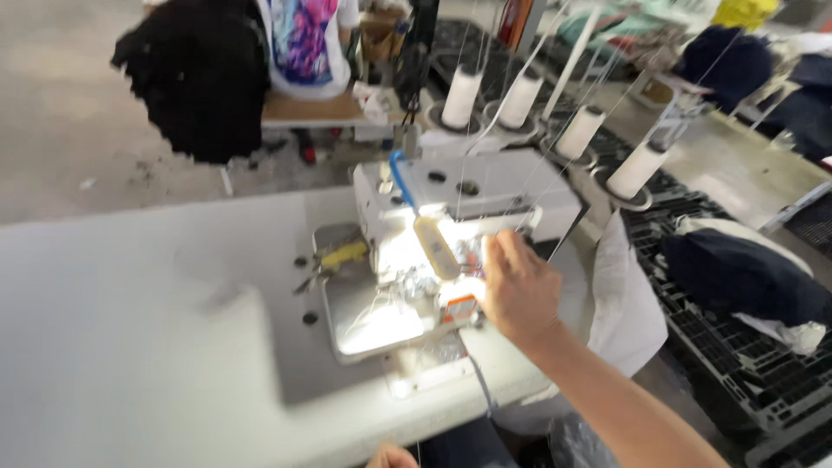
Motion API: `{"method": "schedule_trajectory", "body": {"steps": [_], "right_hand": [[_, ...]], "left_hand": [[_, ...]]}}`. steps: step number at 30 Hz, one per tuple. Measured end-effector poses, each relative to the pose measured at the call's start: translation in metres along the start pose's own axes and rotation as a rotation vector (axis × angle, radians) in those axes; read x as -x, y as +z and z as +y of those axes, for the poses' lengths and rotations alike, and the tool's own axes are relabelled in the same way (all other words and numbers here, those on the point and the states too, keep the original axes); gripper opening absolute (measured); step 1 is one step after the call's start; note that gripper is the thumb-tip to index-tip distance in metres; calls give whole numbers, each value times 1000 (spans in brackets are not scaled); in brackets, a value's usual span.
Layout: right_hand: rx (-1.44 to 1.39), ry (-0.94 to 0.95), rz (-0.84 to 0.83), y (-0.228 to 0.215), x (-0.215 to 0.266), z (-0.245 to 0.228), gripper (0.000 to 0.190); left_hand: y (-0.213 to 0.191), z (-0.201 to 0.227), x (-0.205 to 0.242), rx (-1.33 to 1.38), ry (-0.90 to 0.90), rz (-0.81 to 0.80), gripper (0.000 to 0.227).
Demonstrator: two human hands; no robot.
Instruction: The person threads a white industrial sewing machine using a pair of scissors and a small metal tool. They guide the thread through the machine's tension discs and needle area, cutting excess thread and adjusting the path as needed.
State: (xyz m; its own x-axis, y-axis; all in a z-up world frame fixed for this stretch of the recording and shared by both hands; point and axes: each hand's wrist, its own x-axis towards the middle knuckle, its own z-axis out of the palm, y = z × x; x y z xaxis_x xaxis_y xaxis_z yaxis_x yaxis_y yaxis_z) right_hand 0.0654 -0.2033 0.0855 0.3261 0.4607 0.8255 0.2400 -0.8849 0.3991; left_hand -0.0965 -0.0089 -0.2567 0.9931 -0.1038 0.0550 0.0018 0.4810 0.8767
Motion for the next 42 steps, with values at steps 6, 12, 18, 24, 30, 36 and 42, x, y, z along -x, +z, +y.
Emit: {"method": "schedule_trajectory", "body": {"steps": [6, 12, 18, 24, 30, 36, 42], "right_hand": [[-336, 293, -425, -60, 51, -26, 59], [-1607, 995, -1214, -84, 97, -62, 35], [-1846, 1344, -1701, -83, 102, -90, 47], [-1889, 1283, -1725, -74, 89, -102, 48], [-1994, 1204, -1703, -66, 70, -101, 44], [-2153, 1042, -1671, -50, 64, -87, 35], [-2224, 970, -1680, -52, 56, -77, 40]], "left_hand": [[70, 103, 27, 111, -94, 615, 26], [83, 161, 26, -495, -152, 535, 19], [97, 205, 31, -408, -66, 459, 14], [98, 221, 26, -541, 74, 411, 12], [100, 233, 22, -611, 103, 377, 9], [90, 234, 18, -444, 54, 241, 14], [90, 258, 7, -393, 99, 21, 50]]}}
